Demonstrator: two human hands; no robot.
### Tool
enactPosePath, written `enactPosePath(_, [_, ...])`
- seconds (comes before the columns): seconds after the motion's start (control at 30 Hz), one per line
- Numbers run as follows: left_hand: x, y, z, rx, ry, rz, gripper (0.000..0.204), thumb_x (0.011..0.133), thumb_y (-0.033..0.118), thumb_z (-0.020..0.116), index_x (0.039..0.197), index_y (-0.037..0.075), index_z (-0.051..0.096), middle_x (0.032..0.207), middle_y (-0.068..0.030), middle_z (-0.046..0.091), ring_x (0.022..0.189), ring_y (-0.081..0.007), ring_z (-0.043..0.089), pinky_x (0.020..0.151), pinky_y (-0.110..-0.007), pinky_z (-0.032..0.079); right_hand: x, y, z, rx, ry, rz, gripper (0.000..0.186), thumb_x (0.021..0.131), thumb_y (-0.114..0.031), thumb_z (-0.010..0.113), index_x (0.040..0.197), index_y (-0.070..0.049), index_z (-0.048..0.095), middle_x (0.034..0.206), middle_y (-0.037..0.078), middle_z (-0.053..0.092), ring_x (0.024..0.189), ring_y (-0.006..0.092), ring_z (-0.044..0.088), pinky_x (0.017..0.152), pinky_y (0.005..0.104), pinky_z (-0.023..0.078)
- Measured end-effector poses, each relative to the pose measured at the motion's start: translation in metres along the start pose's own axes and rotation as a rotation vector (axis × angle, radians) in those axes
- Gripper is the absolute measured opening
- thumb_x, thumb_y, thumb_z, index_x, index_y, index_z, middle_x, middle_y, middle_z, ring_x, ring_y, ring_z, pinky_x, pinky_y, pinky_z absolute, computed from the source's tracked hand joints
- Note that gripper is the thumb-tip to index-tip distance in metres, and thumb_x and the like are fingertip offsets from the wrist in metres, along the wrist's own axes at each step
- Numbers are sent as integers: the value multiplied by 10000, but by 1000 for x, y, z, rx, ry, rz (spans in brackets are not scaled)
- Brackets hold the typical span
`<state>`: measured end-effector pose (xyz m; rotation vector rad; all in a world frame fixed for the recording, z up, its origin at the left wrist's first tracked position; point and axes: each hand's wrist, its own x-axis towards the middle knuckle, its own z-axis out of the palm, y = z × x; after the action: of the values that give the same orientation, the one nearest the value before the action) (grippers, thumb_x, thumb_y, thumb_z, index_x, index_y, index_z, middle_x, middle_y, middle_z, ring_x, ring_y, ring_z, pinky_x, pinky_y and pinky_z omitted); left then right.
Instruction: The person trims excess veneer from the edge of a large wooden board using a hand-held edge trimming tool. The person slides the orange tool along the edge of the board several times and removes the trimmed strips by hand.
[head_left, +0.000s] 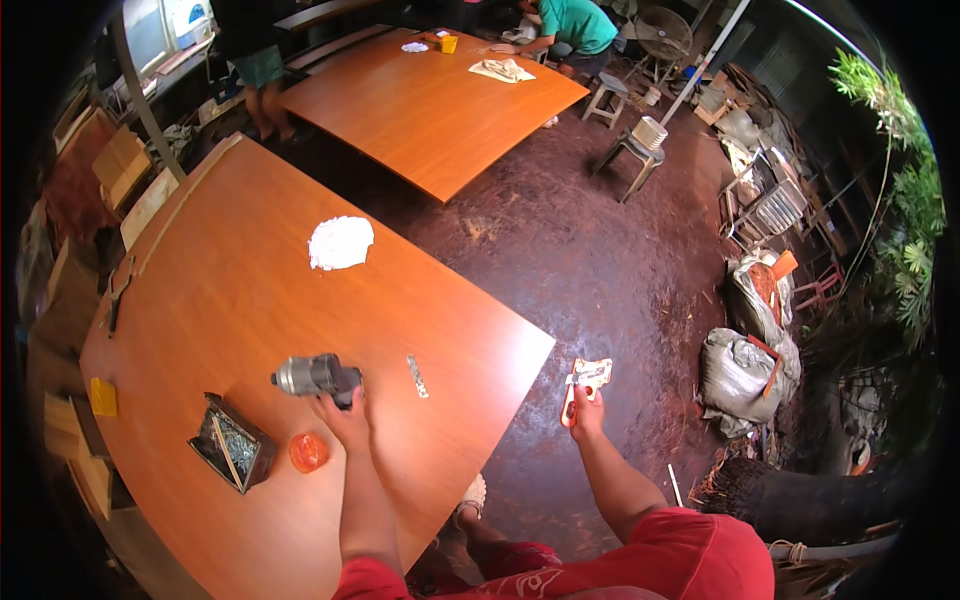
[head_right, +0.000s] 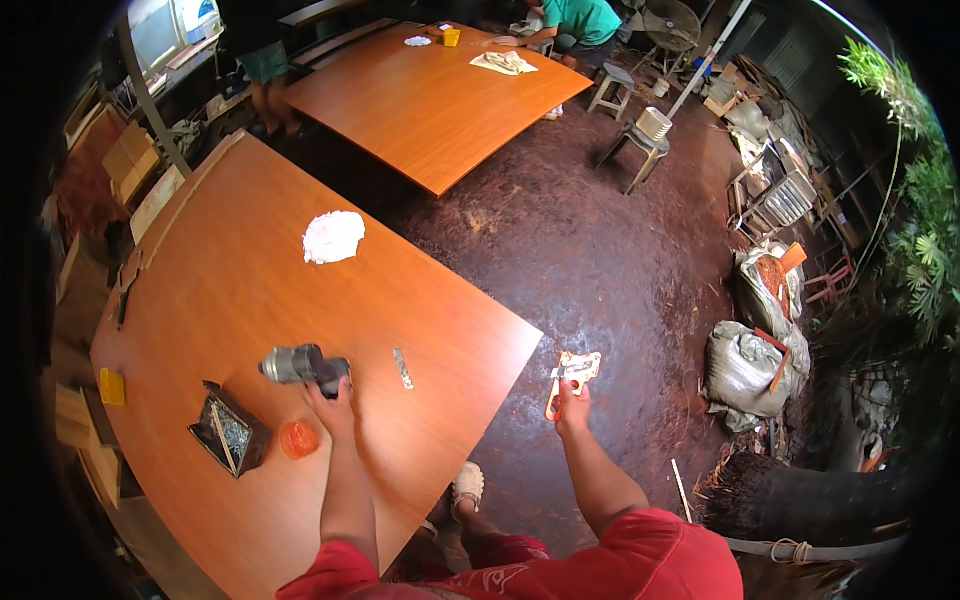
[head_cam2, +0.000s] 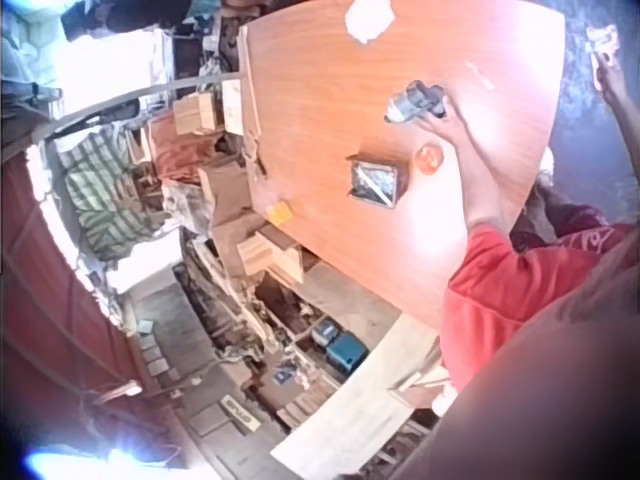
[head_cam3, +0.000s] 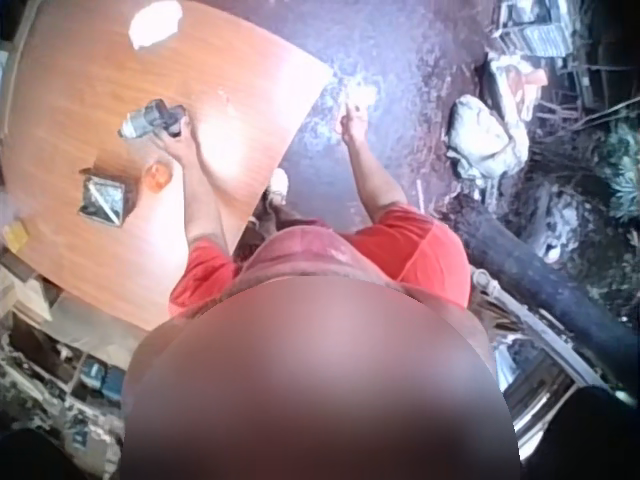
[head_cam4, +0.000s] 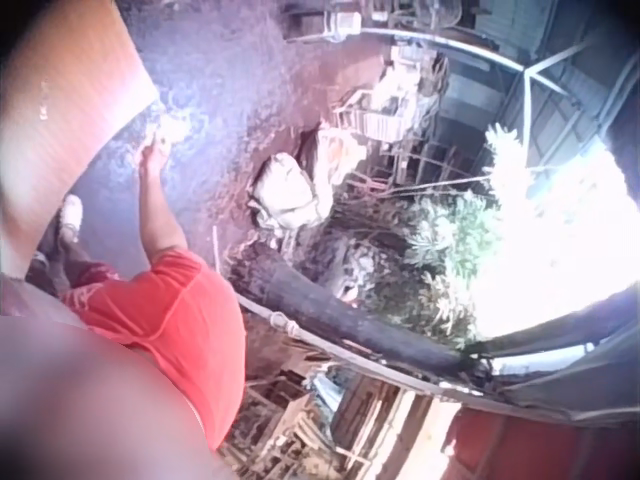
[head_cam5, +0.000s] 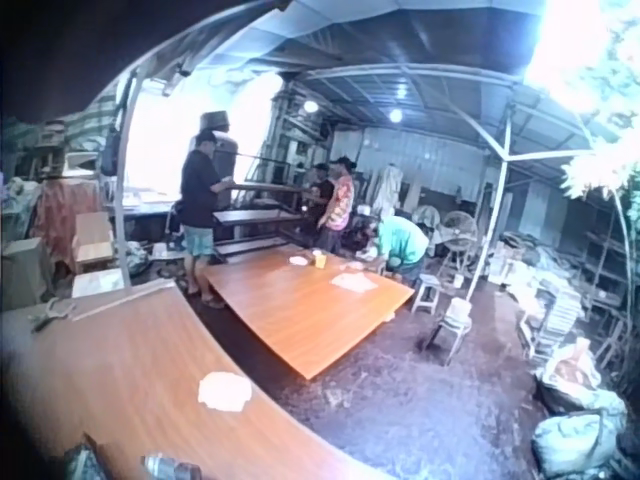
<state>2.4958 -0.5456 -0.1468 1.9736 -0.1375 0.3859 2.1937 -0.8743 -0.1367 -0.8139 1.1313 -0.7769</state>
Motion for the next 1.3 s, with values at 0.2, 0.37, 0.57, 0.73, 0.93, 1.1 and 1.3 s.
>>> enactPosePath(0.2, [68, -34, 5, 41, -58, 59, 664, 776, 267, 786, 1296, -27, 495, 1491, -338, 255, 1413, -464, 199, 1156, -512, 179, -1, 0, 8, -48, -116, -96, 206, 940, -130, 589, 1133, -134, 519, 775, -40, 529, 577, 62, 491, 486, 216, 391])
enactPosePath(0.37, [44, 5, 1, 140, 52, -107, 765, 853, 277, 676, 1424, -69, 304, 1517, -329, 191, 1425, -459, 167, 1179, -492, 137, -1, 2, 18, -64, -61, 21, 112, 953, -145, 595, 998, -137, 493, 786, -24, 531, 561, 69, 477, 465, 205, 383])
enactPosePath(0.57, [-96, 48, 11, 364, -678, 462, 695, 893, 257, 604, 1462, -10, 307, 1546, -235, 230, 1447, -384, 188, 1172, -503, 135, 3, 27, 3, -48, -37, 72, 132, 965, -212, 595, 1054, -143, 525, 843, -29, 554, 644, 70, 486, 528, 211, 404])
enactPosePath(0.73, [-55, 26, 44, 583, -688, 445, 698, 918, 440, 529, 1459, 38, 346, 1534, -205, 280, 1443, -350, 217, 1172, -509, 135, -1, 21, 27, -18, -64, 56, 223, 965, -249, 598, 1139, -140, 512, 1004, 14, 586, 780, 139, 549, 631, 264, 464])
enactPosePath(0.93, [13, 3, 49, 593, -442, 486, 678, 916, 398, 578, 1458, 51, 361, 1532, -212, 283, 1432, -358, 244, 1168, -502, 163, 43, 23, 29, 83, -208, -80, 222, 962, -205, 594, 1163, -161, 509, 964, -19, 589, 765, 108, 563, 594, 266, 469])
enactPosePath(1.1, [-31, 22, 20, 601, -778, 548, 631, 924, 367, 565, 1460, 94, 375, 1537, -157, 303, 1435, -317, 251, 1175, -474, 157, 59, 29, 49, 128, -49, -112, 153, 953, -191, 605, 1065, -151, 509, 897, -14, 592, 670, 90, 538, 471, 249, 381])
enactPosePath(1.3, [-36, 27, 21, 666, -793, 559, 605, 923, 345, 551, 1453, 99, 392, 1532, -153, 317, 1432, -305, 261, 1176, -467, 153, 74, 40, 72, 160, 69, -178, 216, 902, -167, 674, 971, -119, 475, 803, 2, 560, 551, 108, 539, 382, 248, 396])
